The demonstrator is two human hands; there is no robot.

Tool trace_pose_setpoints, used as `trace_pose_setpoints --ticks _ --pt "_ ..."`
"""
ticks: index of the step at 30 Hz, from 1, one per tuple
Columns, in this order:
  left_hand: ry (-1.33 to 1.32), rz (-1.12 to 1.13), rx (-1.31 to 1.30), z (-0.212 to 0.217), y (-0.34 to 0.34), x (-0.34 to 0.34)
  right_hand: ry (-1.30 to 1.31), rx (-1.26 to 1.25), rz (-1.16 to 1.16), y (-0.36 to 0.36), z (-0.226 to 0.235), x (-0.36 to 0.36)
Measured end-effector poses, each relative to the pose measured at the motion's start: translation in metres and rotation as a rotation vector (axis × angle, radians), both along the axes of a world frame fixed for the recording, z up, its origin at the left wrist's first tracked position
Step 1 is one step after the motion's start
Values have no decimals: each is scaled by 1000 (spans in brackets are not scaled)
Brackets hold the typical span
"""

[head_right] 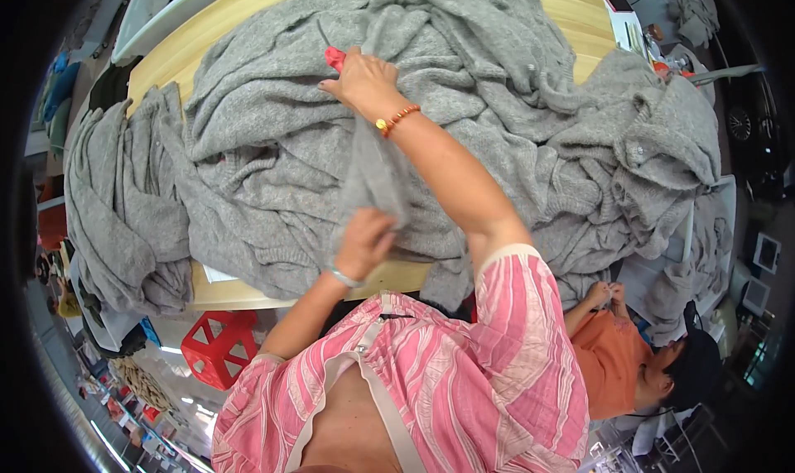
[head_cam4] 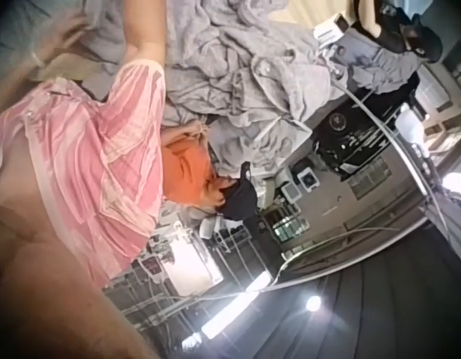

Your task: Trimming loose threads from grey garments using scissors.

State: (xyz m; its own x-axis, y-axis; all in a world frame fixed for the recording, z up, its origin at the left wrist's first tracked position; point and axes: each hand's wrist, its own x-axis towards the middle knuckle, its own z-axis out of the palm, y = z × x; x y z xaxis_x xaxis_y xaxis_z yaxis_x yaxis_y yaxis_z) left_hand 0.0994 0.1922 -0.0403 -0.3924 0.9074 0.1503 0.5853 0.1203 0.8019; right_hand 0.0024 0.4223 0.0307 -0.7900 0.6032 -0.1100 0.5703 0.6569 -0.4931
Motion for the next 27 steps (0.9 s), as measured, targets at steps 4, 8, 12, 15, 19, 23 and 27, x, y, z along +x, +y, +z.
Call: trace_pose_setpoints --ticks 4,8,12,15,19,23,27 --pt "-104 -69 -17 -21 8 32 -141 -50 -41 14 -29 5" --pt "-314 -19 -62 -41 -9 25 192 7 -285 77 -4 99" --pt "-563 37 -160 -50 -9 21 271 136 -439 126 -18 238" --pt "-448 -85 -140 -44 9 27 -14 228 -647 103 -41 315" --pt "-427 -215 -290 -22 32 36 27 134 -738 63 -61 363" --pt "-82 -325 -66 -13 52 43 18 -15 -766 19 -32 362" --pt "-214 -213 11 -50 93 55 114 -177 -773 -28 -5 367"
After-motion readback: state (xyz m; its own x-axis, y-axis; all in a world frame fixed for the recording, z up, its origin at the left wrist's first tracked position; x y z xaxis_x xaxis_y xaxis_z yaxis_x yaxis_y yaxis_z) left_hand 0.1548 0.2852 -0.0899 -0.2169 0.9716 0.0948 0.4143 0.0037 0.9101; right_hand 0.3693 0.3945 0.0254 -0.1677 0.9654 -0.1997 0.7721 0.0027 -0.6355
